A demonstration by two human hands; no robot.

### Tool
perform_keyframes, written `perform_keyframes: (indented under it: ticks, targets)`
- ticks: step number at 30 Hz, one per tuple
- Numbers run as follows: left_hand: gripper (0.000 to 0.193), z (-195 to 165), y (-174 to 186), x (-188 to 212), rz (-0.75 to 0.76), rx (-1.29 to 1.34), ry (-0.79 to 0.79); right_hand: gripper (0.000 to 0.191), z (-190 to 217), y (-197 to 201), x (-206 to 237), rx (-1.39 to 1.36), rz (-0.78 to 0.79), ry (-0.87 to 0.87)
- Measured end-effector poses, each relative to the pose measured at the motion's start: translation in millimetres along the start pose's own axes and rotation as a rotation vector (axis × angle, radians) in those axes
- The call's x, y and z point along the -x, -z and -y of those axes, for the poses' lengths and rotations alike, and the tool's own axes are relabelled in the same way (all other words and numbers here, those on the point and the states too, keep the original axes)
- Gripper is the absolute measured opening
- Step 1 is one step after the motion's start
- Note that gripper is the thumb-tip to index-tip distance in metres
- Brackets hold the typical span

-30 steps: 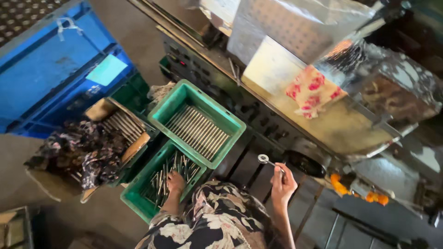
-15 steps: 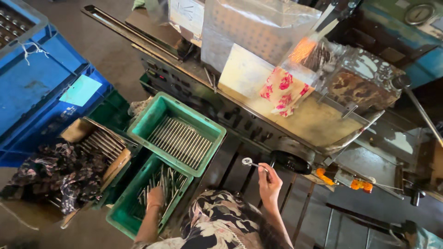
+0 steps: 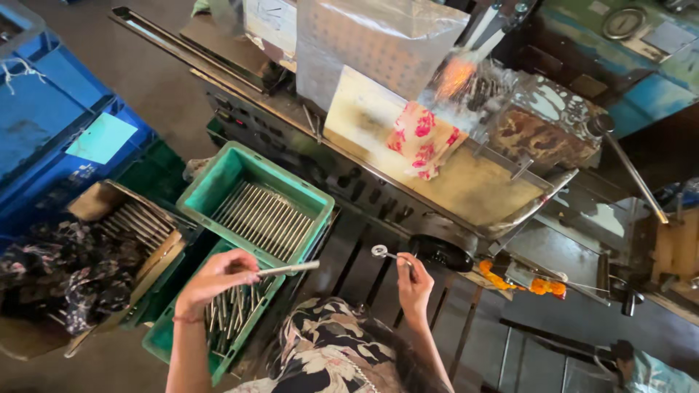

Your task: The person wipes metal rods with a cloth and sorts them into green plastic crates, then carries a crate of rods to a lathe. They load a rod into the lathe, operate the machine, and handle the machined piece.

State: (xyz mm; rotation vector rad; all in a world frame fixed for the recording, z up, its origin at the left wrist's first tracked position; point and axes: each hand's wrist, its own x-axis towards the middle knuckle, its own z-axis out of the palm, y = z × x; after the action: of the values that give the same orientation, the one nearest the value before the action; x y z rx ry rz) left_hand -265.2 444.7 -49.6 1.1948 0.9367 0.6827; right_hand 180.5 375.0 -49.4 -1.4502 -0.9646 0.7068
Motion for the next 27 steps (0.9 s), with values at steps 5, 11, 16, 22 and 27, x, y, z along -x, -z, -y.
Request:
perform_keyframes:
  ticks: [5,11,16,22,27]
  targets:
    - [0.047,-14,-113,-85,0.199,0.091,-0.223,0.021,11,6,-13,0.018,-0.002,0.029]
    - [0.038,4,-249,-181,0.144,0.346,-0.231,0.021,36,22,-48,-0.351,-0.069,0.088]
    - [0.041,-38,-301,-180,0.180,0.226,-0.412,0.021,42,39,-51,-0.303,-0.091,0.082]
    - [0.040,-61,-347,-183,0.306,0.590,-0.122,0.021,37,79,-47,-0.022,-0.169,0.211]
    - [0.034,-58,-388,-194,0.131,0.287,-0.410,0.023,13,113,-55,-0.346,-0.094,0.049]
